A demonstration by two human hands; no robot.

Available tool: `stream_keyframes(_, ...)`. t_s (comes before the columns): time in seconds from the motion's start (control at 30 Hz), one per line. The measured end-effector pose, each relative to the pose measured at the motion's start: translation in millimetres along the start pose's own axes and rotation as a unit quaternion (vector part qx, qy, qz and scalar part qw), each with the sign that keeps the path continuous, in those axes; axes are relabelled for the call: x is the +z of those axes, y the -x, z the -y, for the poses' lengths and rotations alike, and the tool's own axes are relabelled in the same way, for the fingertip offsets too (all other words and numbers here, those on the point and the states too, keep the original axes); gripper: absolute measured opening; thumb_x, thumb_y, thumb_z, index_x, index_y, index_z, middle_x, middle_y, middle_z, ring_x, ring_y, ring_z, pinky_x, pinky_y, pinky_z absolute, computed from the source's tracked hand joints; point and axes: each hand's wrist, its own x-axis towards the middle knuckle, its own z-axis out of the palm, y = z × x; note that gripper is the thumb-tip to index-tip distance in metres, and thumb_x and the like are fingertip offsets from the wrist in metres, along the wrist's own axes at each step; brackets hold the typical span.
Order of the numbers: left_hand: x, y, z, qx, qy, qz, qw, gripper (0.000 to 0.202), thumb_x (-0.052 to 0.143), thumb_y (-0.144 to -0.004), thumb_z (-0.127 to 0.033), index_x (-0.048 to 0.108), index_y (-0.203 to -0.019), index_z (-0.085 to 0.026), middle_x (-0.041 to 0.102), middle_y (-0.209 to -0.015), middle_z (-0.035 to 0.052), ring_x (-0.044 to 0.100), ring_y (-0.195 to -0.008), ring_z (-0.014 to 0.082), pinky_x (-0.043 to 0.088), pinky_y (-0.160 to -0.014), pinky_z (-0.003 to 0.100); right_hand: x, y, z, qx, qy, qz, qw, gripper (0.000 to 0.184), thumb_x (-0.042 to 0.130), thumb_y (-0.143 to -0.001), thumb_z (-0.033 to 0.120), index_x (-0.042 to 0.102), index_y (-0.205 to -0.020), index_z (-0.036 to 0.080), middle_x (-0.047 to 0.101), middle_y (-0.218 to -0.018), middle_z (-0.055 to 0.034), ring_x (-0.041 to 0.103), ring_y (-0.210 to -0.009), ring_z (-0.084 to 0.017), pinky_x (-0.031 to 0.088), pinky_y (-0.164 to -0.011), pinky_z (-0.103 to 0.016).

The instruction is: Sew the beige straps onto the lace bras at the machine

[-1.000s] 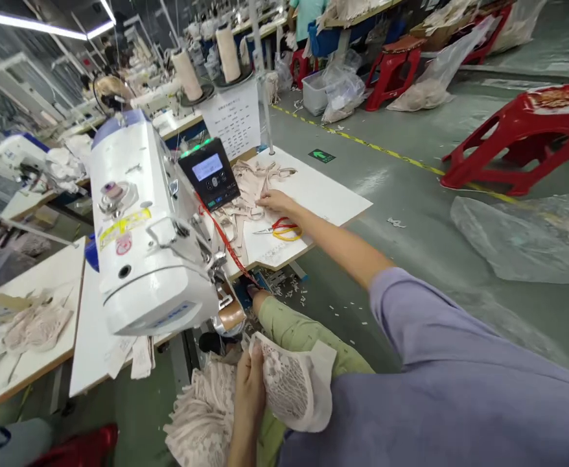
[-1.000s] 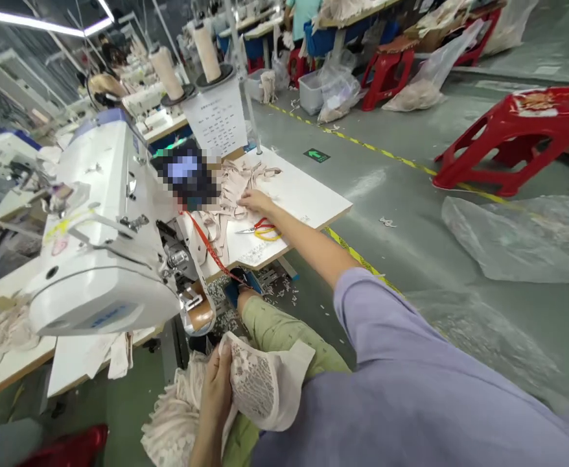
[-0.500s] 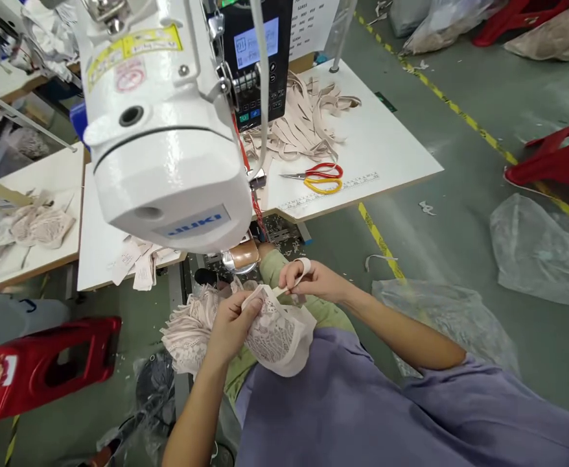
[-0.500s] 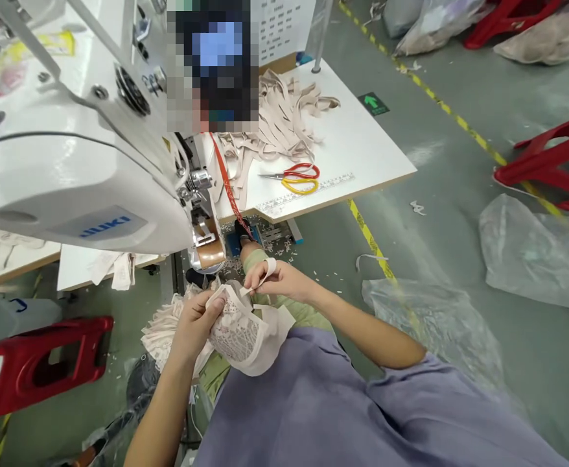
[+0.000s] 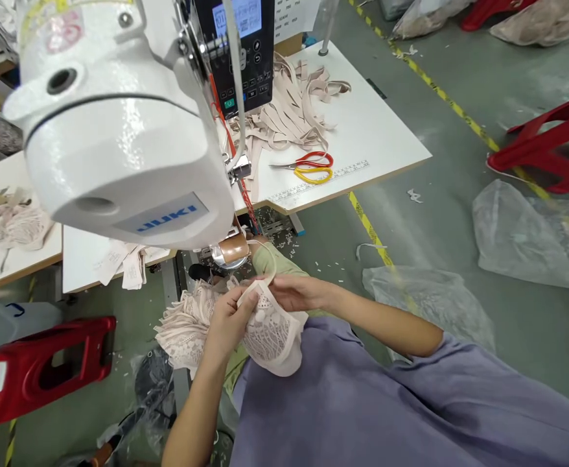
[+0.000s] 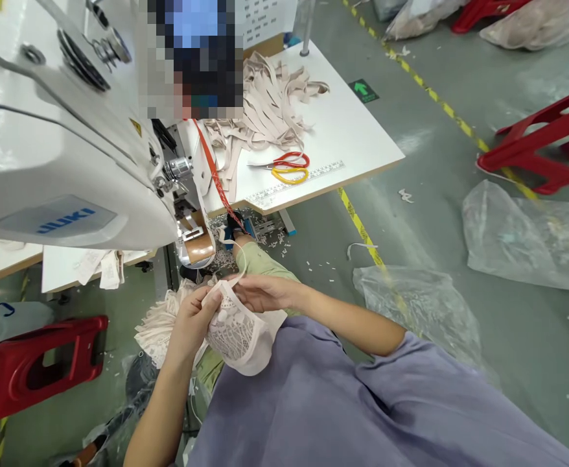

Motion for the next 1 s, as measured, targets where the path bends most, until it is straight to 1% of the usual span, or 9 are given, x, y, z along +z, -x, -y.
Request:
stream_keyframes(0.07, 1.8, 1.5, -0.8, 0.016, -0.048, -0.03, 0.998, 0.041, 0.059, -0.092, -0.053, 0.056, -0.074, -0.017, 0.045, -0.063, -0.0043, 0.038, -0.057, 0.0094, 0.027, -0.053, 0.022, 3.1, -0.7, -5.2, 0.074, -0.049, -0.026, 0.996, 0.053, 0.077, -0.073, 0.064, 0.066, -0.091, 0.016, 0.07, -0.09, -0.0053, 0.066, -0.083, -0.016, 0.055, -0.08, -0.028)
stream_keyframes(0.13, 5.0, 2.5, -2.8, 0.025, -0.093, -0.04, 0.995, 0.041, 0.057, -0.093, -0.053, 0.055, -0.072, -0.018, 0.044, -0.063, -0.0042, 0.038, -0.058, 0.0102, 0.028, -0.054, 0.023, 8.1, -2.8, -5.6, 0.07, -0.056, -0.086, 0.992, 0.048, 0.079, -0.074, 0.058, 0.065, -0.089, 0.015, 0.07, -0.083, -0.0037, 0.065, -0.076, -0.014, 0.055, -0.075, -0.026)
stream_keyframes(0.27, 10.9, 3.3, -7.5, 0.047, -0.144, -0.056, 0.987, 0.042, 0.055, -0.093, -0.052, 0.051, -0.069, -0.018, 0.041, -0.062, -0.0043, 0.037, -0.059, 0.0109, 0.028, -0.054, 0.024, 13.1, -4.9, 12.0, -0.038, -0.044, -0.177, 0.982, 0.028, 0.082, -0.078, 0.035, 0.061, -0.078, 0.017, 0.056, -0.062, 0.006, 0.05, -0.054, -0.006, 0.044, -0.054, -0.017)
stream_keyframes(0.37, 11.6, 4.8, -10.9, 0.069, -0.176, -0.089, 0.978, 0.043, 0.053, -0.095, -0.049, 0.045, -0.064, -0.019, 0.036, -0.06, -0.0044, 0.035, -0.058, 0.011, 0.027, -0.055, 0.024, 10.2, 1.4, 31.8, -0.134, -0.019, -0.213, 0.968, 0.027, 0.084, -0.073, 0.033, 0.063, -0.074, 0.016, 0.057, -0.065, 0.0056, 0.05, -0.058, -0.005, 0.045, -0.057, -0.016)
stream_keyframes(0.47, 10.6, 5.9, -13.0, 0.081, -0.186, -0.095, 0.975, 0.044, 0.052, -0.096, -0.047, 0.044, -0.064, -0.019, 0.034, -0.06, -0.0044, 0.034, -0.058, 0.0108, 0.026, -0.055, 0.025, 12.9, 11.3, 44.7, -0.118, 0.057, -0.184, 0.974, 0.031, 0.085, -0.07, 0.035, 0.073, -0.09, 0.016, 0.07, -0.089, -0.0013, 0.063, -0.081, -0.011, 0.051, -0.077, -0.022)
stream_keyframes(0.57, 11.0, 6.1, -13.5, 0.084, -0.187, -0.092, 0.975, 0.041, 0.052, -0.096, -0.047, 0.051, -0.067, -0.019, 0.039, -0.059, -0.004, 0.036, -0.057, 0.0109, 0.027, -0.054, 0.025, 26.7, 17.7, 48.4, -0.085, 0.182, -0.139, 0.97, 0.034, 0.079, -0.079, 0.035, 0.074, -0.107, 0.017, 0.073, -0.104, -0.0051, 0.065, -0.093, -0.015, 0.05, -0.087, -0.027)
stream_keyframes(0.8, 12.5, 10.3, -12.0, 0.095, -0.194, -0.091, 0.972, 0.036, 0.053, -0.096, -0.045, 0.063, -0.076, -0.016, 0.045, -0.061, -0.0036, 0.038, -0.057, 0.0108, 0.028, -0.054, 0.024, 45.8, 16.3, 50.4, -0.122, 0.389, -0.122, 0.905, 0.026, 0.067, -0.09, 0.039, 0.077, -0.1, 0.016, 0.071, -0.11, -0.0072, 0.064, -0.095, -0.017, 0.05, -0.08, -0.026)
stream_keyframes(0.9, 12.1, 12.0, -10.1, 0.096, -0.194, -0.088, 0.972, 0.035, 0.051, -0.097, -0.044, 0.066, -0.082, -0.016, 0.047, -0.063, -0.003, 0.039, -0.059, 0.0112, 0.03, -0.055, 0.024, 46.5, 15.6, 52.1, -0.131, 0.415, -0.094, 0.895, 0.028, 0.063, -0.093, 0.039, 0.077, -0.096, 0.015, 0.07, -0.098, -0.0062, 0.063, -0.089, -0.017, 0.049, -0.077, -0.026)
stream_keyframes(1.0, 11.0, 11.3, -8.2, 0.104, -0.189, -0.08, 0.973, 0.033, 0.051, -0.097, -0.042, 0.067, -0.085, -0.016, 0.05, -0.064, -0.0022, 0.041, -0.06, 0.0121, 0.032, -0.057, 0.024, 49.3, 15.4, 52.4, -0.153, 0.447, -0.108, 0.875, 0.028, 0.064, -0.092, 0.038, 0.078, -0.093, 0.014, 0.068, -0.088, -0.0049, 0.061, -0.08, -0.015, 0.047, -0.072, -0.025)
